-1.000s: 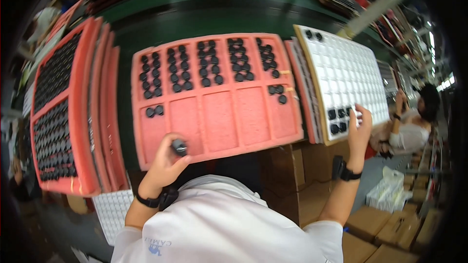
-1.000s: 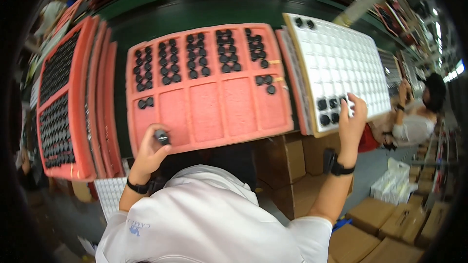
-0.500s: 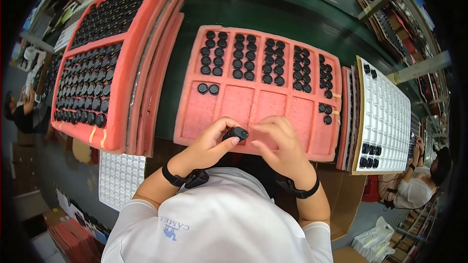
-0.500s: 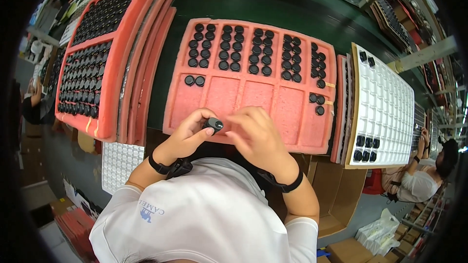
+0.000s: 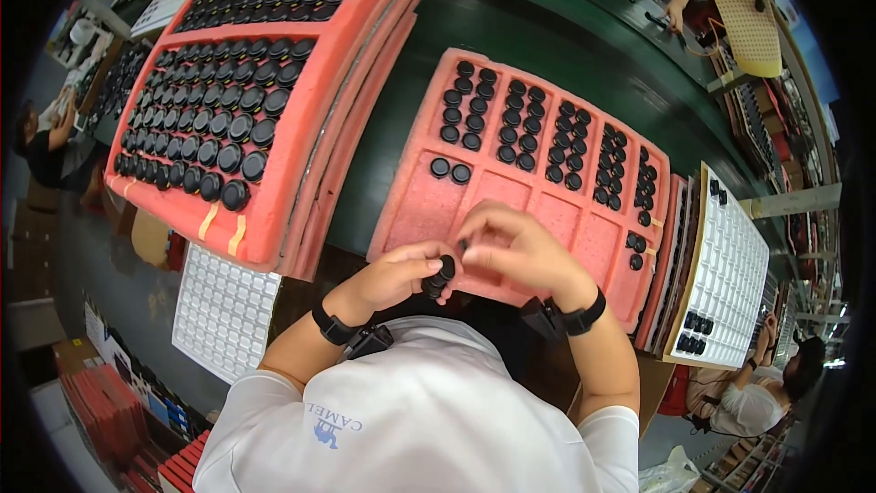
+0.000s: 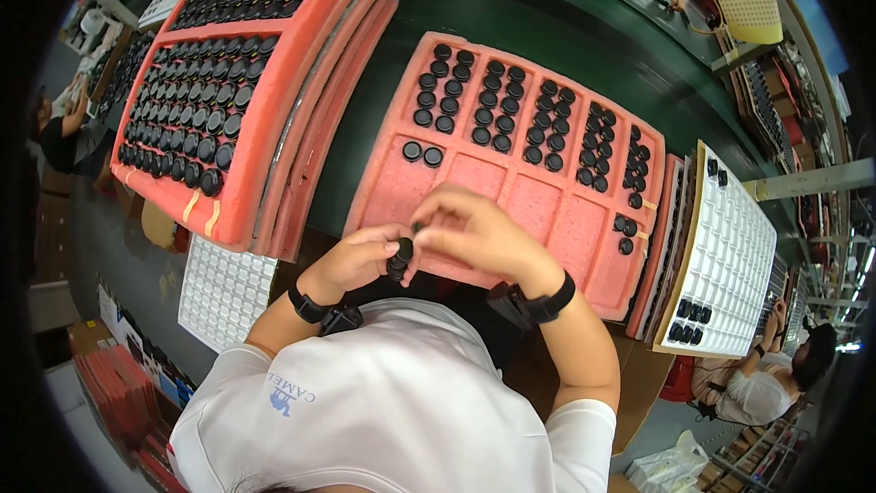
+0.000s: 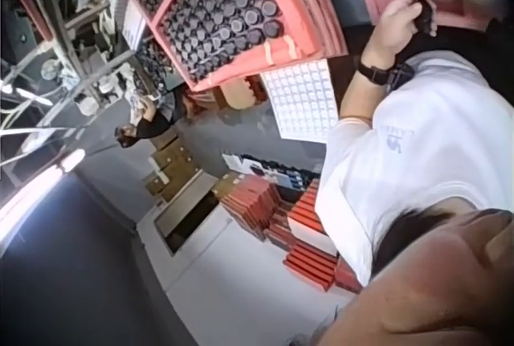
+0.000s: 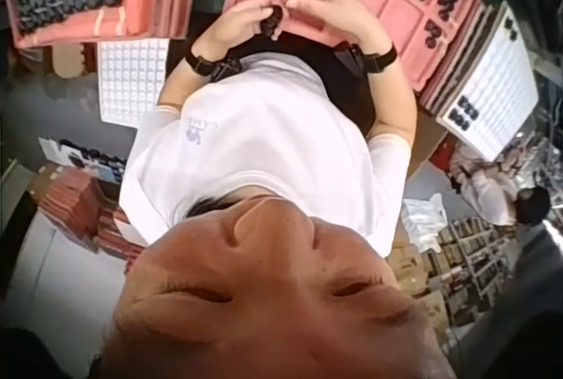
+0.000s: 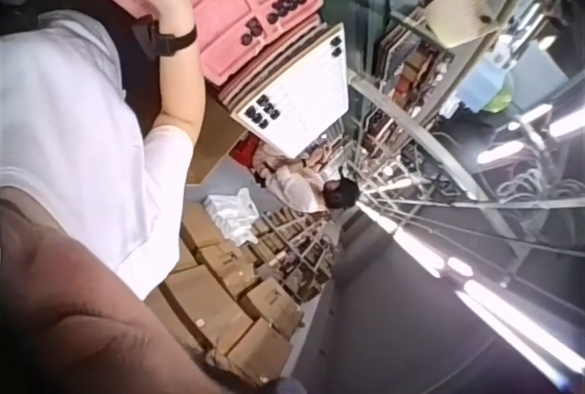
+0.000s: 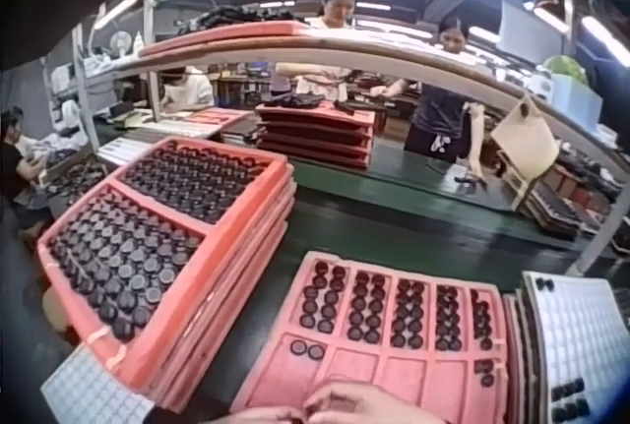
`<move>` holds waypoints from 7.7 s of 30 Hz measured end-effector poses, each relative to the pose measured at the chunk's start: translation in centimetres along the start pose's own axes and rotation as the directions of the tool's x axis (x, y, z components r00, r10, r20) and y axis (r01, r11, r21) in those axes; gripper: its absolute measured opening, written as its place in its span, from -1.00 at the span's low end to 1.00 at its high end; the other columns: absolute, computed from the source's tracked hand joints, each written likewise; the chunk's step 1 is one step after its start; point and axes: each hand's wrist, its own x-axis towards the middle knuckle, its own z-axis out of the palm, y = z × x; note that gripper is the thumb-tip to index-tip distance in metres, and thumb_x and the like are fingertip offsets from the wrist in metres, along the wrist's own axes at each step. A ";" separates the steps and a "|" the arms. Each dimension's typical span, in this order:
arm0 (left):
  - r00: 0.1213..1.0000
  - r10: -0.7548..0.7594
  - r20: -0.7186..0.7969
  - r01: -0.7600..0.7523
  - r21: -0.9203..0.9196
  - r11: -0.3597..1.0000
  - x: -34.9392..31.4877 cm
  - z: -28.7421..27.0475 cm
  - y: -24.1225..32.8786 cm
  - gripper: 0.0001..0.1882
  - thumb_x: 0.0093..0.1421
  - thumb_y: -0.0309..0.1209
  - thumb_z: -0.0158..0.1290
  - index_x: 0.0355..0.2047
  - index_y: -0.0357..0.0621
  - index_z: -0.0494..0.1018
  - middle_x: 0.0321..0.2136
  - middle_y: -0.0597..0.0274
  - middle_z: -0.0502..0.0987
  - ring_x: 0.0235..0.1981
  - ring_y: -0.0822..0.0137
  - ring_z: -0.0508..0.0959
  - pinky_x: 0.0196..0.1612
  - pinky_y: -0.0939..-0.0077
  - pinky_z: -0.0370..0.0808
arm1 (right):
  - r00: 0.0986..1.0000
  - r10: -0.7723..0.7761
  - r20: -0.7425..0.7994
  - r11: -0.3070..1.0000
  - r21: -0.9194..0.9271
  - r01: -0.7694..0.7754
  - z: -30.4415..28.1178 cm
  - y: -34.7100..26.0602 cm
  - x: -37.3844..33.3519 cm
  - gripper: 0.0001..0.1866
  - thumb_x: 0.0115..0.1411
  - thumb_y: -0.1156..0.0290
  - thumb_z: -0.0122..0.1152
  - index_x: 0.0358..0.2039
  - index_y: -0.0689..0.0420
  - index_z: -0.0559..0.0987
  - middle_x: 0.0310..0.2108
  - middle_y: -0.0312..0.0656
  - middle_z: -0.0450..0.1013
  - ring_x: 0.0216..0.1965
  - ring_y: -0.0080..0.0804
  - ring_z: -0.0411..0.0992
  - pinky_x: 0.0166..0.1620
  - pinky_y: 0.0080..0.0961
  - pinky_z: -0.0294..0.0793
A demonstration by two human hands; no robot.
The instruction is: The person picks up a pink tray of small black components, joins two different black plastic parts together by hand, and places the assembled units into a white grid tray. This process is repeated for several components, handling each piece individually before placing the finished assemblies into the grid.
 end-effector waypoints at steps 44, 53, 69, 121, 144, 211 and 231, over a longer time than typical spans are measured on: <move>0.961 0.271 -0.046 -0.252 0.245 0.936 -1.3 5.4 -1.9 -0.44 0.11 -0.12 0.13 -0.09 -0.36 0.30 -0.43 0.20 0.46 -0.56 0.60 0.31 -0.59 0.75 0.23 | 0.897 0.025 -0.441 0.411 0.823 0.393 9.1 2.9 -8.4 -0.65 0.29 0.13 -0.10 -0.19 0.20 0.31 -0.49 -0.21 0.33 -0.41 -0.50 0.28 -0.36 -0.60 0.30; 0.867 0.480 0.133 -0.400 0.759 0.513 -2.5 7.6 -4.6 -0.58 0.11 -0.31 0.15 -0.14 -0.32 0.29 -0.28 0.17 0.40 -0.43 0.58 0.34 -0.35 0.70 0.32 | 0.710 -0.234 -0.664 0.861 0.196 0.468 11.1 3.0 -11.7 -0.80 0.29 0.38 -0.11 -0.14 0.21 0.30 -0.42 -0.29 0.31 -0.43 -0.63 0.24 -0.38 -0.66 0.26; 0.797 0.483 0.363 -0.549 0.769 0.327 -3.8 10.5 -5.8 -0.60 0.10 -0.35 0.15 -0.14 -0.32 0.31 -0.25 0.12 0.39 -0.48 0.58 0.30 -0.41 0.72 0.28 | 0.677 -0.329 -0.658 0.828 0.143 0.541 12.4 1.7 -14.9 -0.86 0.26 0.45 -0.11 -0.19 0.20 0.30 -0.40 -0.32 0.28 -0.46 -0.70 0.17 -0.39 -0.73 0.20; 0.871 0.477 0.116 -0.426 0.663 0.615 0.3 8.0 -4.7 -0.62 0.12 -0.34 0.13 -0.13 -0.30 0.31 -0.40 0.23 0.45 -0.52 0.60 0.29 -0.41 0.72 0.28 | 0.565 -0.399 -0.722 0.855 -0.516 -0.055 2.5 1.7 -21.5 -0.74 -0.02 0.63 0.19 -0.26 0.25 0.46 -0.24 -0.14 0.37 -0.27 -0.40 0.35 -0.19 -0.58 0.34; 0.933 0.361 -0.014 -0.260 0.666 0.699 2.9 5.6 -5.8 -0.67 0.16 -0.20 0.08 -0.26 -0.24 0.36 -0.50 0.29 0.43 -0.65 0.65 0.24 -0.61 0.80 0.14 | 0.111 -0.106 -0.988 0.606 -0.153 -0.780 -20.5 8.1 -41.7 -0.77 0.06 0.41 0.21 -0.31 0.29 0.51 -0.45 -0.17 0.48 -0.41 -0.45 0.42 -0.28 -0.55 0.40; 0.902 0.363 -0.232 -0.319 0.204 0.925 -4.2 -2.0 -2.5 -0.88 0.16 -0.45 -0.08 -0.35 -0.24 0.28 -0.43 0.18 0.37 -0.52 0.44 0.36 -0.41 0.56 0.35 | 0.957 -0.259 -0.131 0.462 -0.887 0.004 1.7 4.6 9.4 -0.79 0.07 0.31 0.14 -0.36 0.19 0.49 -0.43 -0.07 0.46 -0.33 -0.13 0.43 -0.35 -0.27 0.40; 0.974 0.148 -0.169 -0.119 0.171 0.978 -1.1 1.9 -3.4 -0.74 0.23 -0.39 -0.05 -0.14 -0.31 0.39 -0.51 0.32 0.41 -0.57 0.55 0.34 -0.47 0.68 0.30 | 0.829 -0.545 -0.124 0.593 -0.757 0.276 5.6 1.0 -5.9 -0.76 -0.06 0.44 0.25 -0.34 0.15 0.46 -0.53 -0.20 0.35 -0.52 -0.23 0.30 -0.45 -0.32 0.25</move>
